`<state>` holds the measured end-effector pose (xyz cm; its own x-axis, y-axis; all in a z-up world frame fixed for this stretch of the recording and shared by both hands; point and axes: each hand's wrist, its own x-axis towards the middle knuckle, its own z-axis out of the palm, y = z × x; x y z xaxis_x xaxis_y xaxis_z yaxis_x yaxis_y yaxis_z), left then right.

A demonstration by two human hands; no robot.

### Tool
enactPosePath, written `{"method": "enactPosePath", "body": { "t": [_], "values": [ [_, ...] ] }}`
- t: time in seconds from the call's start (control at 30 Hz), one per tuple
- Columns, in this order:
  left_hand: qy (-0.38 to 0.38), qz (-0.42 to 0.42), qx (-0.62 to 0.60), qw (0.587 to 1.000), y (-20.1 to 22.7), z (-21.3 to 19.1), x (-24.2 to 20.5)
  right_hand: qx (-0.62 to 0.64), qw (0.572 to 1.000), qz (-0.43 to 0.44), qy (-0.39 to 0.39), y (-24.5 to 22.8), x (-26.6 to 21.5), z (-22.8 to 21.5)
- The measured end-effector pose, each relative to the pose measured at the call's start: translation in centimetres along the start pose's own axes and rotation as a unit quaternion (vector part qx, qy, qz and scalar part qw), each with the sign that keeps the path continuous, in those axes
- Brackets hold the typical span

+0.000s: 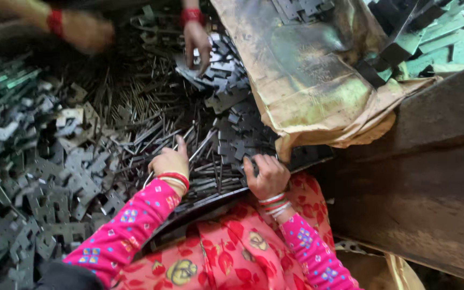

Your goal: The person assembles metal hinges by inserting pins into hinge plates and placing the completed units into a sack. The task is performed by hand with repetitive pick-and-place motions.

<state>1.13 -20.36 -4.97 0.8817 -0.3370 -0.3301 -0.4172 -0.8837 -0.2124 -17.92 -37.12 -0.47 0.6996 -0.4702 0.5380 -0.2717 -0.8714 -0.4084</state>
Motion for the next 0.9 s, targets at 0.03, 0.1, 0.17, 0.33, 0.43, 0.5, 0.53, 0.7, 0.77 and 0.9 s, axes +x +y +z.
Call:
{"method": "enactPosePath", "body": {
  "t": [0.03, 0.1, 0.17, 0.33, 0.43, 0.5, 0.53, 0.7, 0.77, 0.9],
  "values": [
    [0.013, 0.007, -0.03, 0.999, -0.2, 1.4, -0.6, 0.0, 1.0, -0.003, -0.005, 0.0, -0.4, 0.0],
    [0.019, -0.043, -0.109, 0.993, -2.2, 3.2, -2.4, -0.001, 1.0, -0.009, -0.009, 0.2, -0.5, 0.1],
    [-0.007, -0.027, -0.077, 0.997, -5.9, 3.9, -5.1, 0.004, 1.0, -0.014, 0.006, 0.6, 0.3, 0.3],
    [-0.046, 0.089, 0.084, 0.991, -15.2, 2.2, -14.3, 0.0, 1.0, -0.003, 0.003, 0.3, -0.5, 0.2],
    [-0.04, 0.108, 0.121, 0.986, -17.1, -0.8, -15.4, -0.001, 1.0, 0.002, 0.008, 0.4, -0.7, 0.0],
    [-0.032, 0.108, 0.135, 0.984, -17.6, -2.7, -15.3, -0.001, 1.0, 0.0, 0.008, 0.0, -0.2, 0.2],
    [-0.037, 0.104, 0.143, 0.984, -17.4, -3.5, -15.2, 0.0, 1.0, 0.001, 0.006, 0.1, -0.3, 0.1],
    [-0.082, 0.093, 0.155, 0.98, -15.3, -7.6, -14.3, 0.008, 1.0, 0.0, 0.006, 0.1, -0.2, -0.1],
    [-0.07, 0.095, 0.166, 0.979, -14.0, -9.3, -13.9, 0.008, 1.0, 0.002, 0.007, -0.2, -0.2, -0.1],
    [0.027, 0.122, 0.058, 0.99, -10.8, -12.1, -10.8, 0.013, 1.0, -0.004, 0.008, -0.1, 0.1, -0.2]
  ]
}}
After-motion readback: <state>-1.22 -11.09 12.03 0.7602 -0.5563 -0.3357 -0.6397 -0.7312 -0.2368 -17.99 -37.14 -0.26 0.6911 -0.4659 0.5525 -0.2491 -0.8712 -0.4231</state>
